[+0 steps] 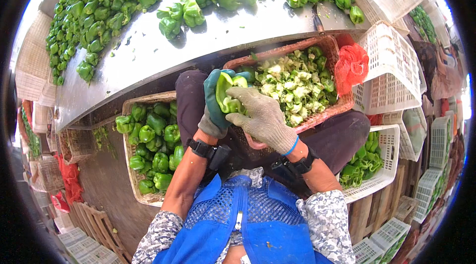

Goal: The person picks up green peppers from a metal table, pulls out the stems by hand, and breaks the peppers into pieces. They drop the pepper pieces and stems into a pink basket, repeating this process with several peppers.

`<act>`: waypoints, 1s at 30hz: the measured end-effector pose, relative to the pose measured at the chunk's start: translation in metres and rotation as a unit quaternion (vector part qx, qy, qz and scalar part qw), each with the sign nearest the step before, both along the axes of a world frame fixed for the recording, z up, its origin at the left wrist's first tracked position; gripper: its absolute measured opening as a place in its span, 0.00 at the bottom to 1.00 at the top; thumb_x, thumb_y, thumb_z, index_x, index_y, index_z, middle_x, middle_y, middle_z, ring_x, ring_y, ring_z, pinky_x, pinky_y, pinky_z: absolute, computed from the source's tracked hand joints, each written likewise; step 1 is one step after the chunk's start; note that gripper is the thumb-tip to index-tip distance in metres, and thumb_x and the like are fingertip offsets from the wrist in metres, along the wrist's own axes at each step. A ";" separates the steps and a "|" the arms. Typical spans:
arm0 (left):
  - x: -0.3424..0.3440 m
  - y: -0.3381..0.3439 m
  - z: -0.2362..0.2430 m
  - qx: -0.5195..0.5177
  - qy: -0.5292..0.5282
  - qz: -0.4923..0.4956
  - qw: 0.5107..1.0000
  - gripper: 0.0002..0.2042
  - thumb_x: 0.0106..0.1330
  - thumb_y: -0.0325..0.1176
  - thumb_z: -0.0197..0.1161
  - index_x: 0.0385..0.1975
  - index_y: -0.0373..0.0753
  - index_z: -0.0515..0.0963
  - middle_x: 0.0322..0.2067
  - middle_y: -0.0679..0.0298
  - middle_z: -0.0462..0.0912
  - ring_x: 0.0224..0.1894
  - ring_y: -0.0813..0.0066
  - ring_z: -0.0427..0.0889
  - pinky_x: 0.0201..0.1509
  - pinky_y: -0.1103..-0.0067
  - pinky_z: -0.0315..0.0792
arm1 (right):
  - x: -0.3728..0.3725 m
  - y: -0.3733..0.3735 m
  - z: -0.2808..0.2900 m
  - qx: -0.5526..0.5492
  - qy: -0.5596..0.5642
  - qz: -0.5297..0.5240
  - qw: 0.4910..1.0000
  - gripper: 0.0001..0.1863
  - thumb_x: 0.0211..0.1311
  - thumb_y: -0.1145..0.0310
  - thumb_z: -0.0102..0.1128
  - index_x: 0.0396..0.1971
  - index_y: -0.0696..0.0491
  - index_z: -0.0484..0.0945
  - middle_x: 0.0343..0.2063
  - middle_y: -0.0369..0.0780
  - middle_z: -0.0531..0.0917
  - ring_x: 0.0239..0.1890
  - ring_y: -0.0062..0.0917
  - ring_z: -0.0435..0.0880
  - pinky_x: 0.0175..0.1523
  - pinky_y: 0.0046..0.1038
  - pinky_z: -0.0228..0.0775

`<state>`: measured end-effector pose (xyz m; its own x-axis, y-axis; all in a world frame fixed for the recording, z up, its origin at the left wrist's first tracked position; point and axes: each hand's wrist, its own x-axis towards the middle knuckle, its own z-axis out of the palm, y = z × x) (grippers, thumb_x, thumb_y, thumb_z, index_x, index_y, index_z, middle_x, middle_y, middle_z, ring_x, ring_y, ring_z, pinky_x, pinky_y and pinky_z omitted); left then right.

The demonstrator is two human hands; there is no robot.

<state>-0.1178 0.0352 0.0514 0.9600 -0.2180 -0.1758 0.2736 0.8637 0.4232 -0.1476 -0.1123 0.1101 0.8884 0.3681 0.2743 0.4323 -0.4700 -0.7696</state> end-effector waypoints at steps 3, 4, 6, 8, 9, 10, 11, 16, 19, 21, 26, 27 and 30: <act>0.006 -0.005 -0.008 0.086 0.026 0.037 0.995 0.20 0.73 0.55 0.55 0.38 0.44 0.80 0.41 0.53 0.86 0.39 0.63 0.85 0.48 0.68 0.81 | -0.002 0.005 -0.004 -0.131 -0.032 0.004 0.991 0.25 0.51 0.63 0.73 0.50 0.47 0.78 0.36 0.43 0.83 0.37 0.42 0.85 0.39 0.40 0.77; 0.008 -0.005 -0.013 0.135 0.027 0.045 0.989 0.19 0.72 0.55 0.56 0.37 0.44 0.79 0.40 0.55 0.86 0.39 0.65 0.85 0.48 0.70 0.81 | -0.001 0.004 -0.009 -0.131 -0.031 0.001 0.991 0.25 0.51 0.63 0.73 0.50 0.47 0.78 0.36 0.43 0.83 0.37 0.42 0.85 0.39 0.40 0.77; 0.007 -0.008 -0.018 0.115 0.056 0.031 0.991 0.17 0.73 0.52 0.57 0.34 0.44 0.77 0.33 0.61 0.84 0.35 0.70 0.84 0.44 0.74 0.80 | 0.004 0.001 -0.017 -0.068 -0.044 -0.010 0.997 0.24 0.51 0.64 0.73 0.50 0.47 0.78 0.34 0.43 0.84 0.36 0.43 0.85 0.38 0.39 0.76; 0.006 -0.017 -0.019 0.322 -0.052 0.186 0.927 0.15 0.73 0.48 0.57 0.32 0.44 0.76 0.27 0.66 0.80 0.29 0.75 0.81 0.36 0.77 0.79 | 0.014 -0.007 -0.032 0.104 0.071 0.006 0.992 0.18 0.59 0.64 0.67 0.49 0.52 0.80 0.26 0.38 0.82 0.22 0.26 0.81 0.27 0.30 0.73; 0.006 -0.014 -0.014 0.251 0.079 0.107 0.959 0.13 0.75 0.43 0.54 0.33 0.42 0.76 0.24 0.69 0.76 0.25 0.78 0.78 0.29 0.77 0.76 | 0.020 -0.016 -0.022 0.180 0.265 -0.034 0.947 0.17 0.62 0.64 0.65 0.49 0.53 0.79 0.25 0.37 0.81 0.18 0.20 0.75 0.22 0.26 0.67; 0.006 -0.009 -0.016 0.252 0.079 0.106 0.959 0.13 0.75 0.43 0.54 0.33 0.42 0.76 0.24 0.69 0.76 0.25 0.78 0.78 0.29 0.77 0.76 | 0.023 -0.024 -0.009 0.247 0.444 -0.071 0.858 0.17 0.64 0.64 0.62 0.50 0.54 0.79 0.25 0.35 0.81 0.13 0.14 0.69 0.17 0.22 0.61; 0.007 -0.004 -0.018 0.311 0.118 0.075 0.940 0.13 0.75 0.42 0.52 0.33 0.41 0.76 0.25 0.68 0.76 0.25 0.79 0.78 0.28 0.77 0.76 | 0.020 -0.030 -0.012 0.374 0.437 -0.044 0.817 0.17 0.67 0.64 0.59 0.52 0.57 0.77 0.22 0.32 0.78 0.08 0.09 0.60 0.13 0.16 0.50; 0.013 -0.014 -0.017 0.411 -0.006 0.258 0.874 0.17 0.78 0.44 0.52 0.48 0.35 0.78 0.39 0.63 0.81 0.42 0.77 0.80 0.49 0.78 0.77 | 0.021 -0.051 -0.023 0.452 0.446 -0.012 0.772 0.24 0.69 0.54 0.53 0.52 0.60 0.76 0.11 0.26 0.66 0.07 0.11 0.55 0.13 0.18 0.48; 0.002 -0.034 -0.008 0.462 -0.167 0.167 0.855 0.21 0.80 0.45 0.48 0.61 0.35 0.73 0.55 0.61 0.78 0.59 0.72 0.75 0.67 0.77 0.66 | 0.023 -0.062 -0.048 0.508 0.452 0.023 0.733 0.21 0.70 0.54 0.54 0.47 0.58 0.77 0.11 0.27 0.66 0.07 0.11 0.56 0.13 0.19 0.47; -0.001 -0.039 0.005 0.365 -0.139 -0.018 0.920 0.28 0.81 0.53 0.39 0.64 0.36 0.70 0.59 0.60 0.77 0.61 0.71 0.75 0.70 0.76 0.63 | 0.019 -0.063 -0.040 0.542 0.420 0.027 0.727 0.20 0.70 0.53 0.56 0.42 0.58 0.78 0.10 0.27 0.67 0.07 0.12 0.57 0.13 0.19 0.46; 0.016 -0.039 -0.021 0.258 -0.061 0.045 0.963 0.38 0.76 0.64 0.35 0.71 0.35 0.62 0.65 0.55 0.71 0.66 0.65 0.71 0.72 0.71 0.62 | 0.029 -0.075 -0.041 0.658 0.399 0.124 0.627 0.20 0.70 0.53 0.55 0.39 0.58 0.79 0.12 0.29 0.73 0.06 0.11 0.59 0.12 0.18 0.53; 0.017 -0.044 -0.005 0.308 -0.124 0.008 0.943 0.37 0.77 0.62 0.34 0.70 0.35 0.62 0.64 0.55 0.72 0.66 0.66 0.71 0.72 0.72 0.61 | 0.031 -0.076 -0.053 0.653 0.424 0.169 0.604 0.20 0.71 0.52 0.54 0.37 0.57 0.79 0.12 0.29 0.72 0.06 0.11 0.59 0.11 0.18 0.52; 0.009 -0.061 0.018 0.203 -0.163 -0.110 0.959 0.31 0.82 0.53 0.30 0.70 0.34 0.63 0.66 0.59 0.70 0.65 0.71 0.71 0.74 0.74 0.59 | 0.038 -0.075 -0.077 0.662 0.460 0.180 0.564 0.21 0.72 0.50 0.50 0.35 0.54 0.79 0.08 0.26 0.67 0.06 0.15 0.56 0.11 0.20 0.47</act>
<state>-0.1084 -0.0258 0.0692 0.9171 -0.3985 0.0122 0.2267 0.5464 0.8063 -0.1098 -0.1870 0.0335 0.8117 0.5841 0.0047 -0.5522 0.7700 -0.3197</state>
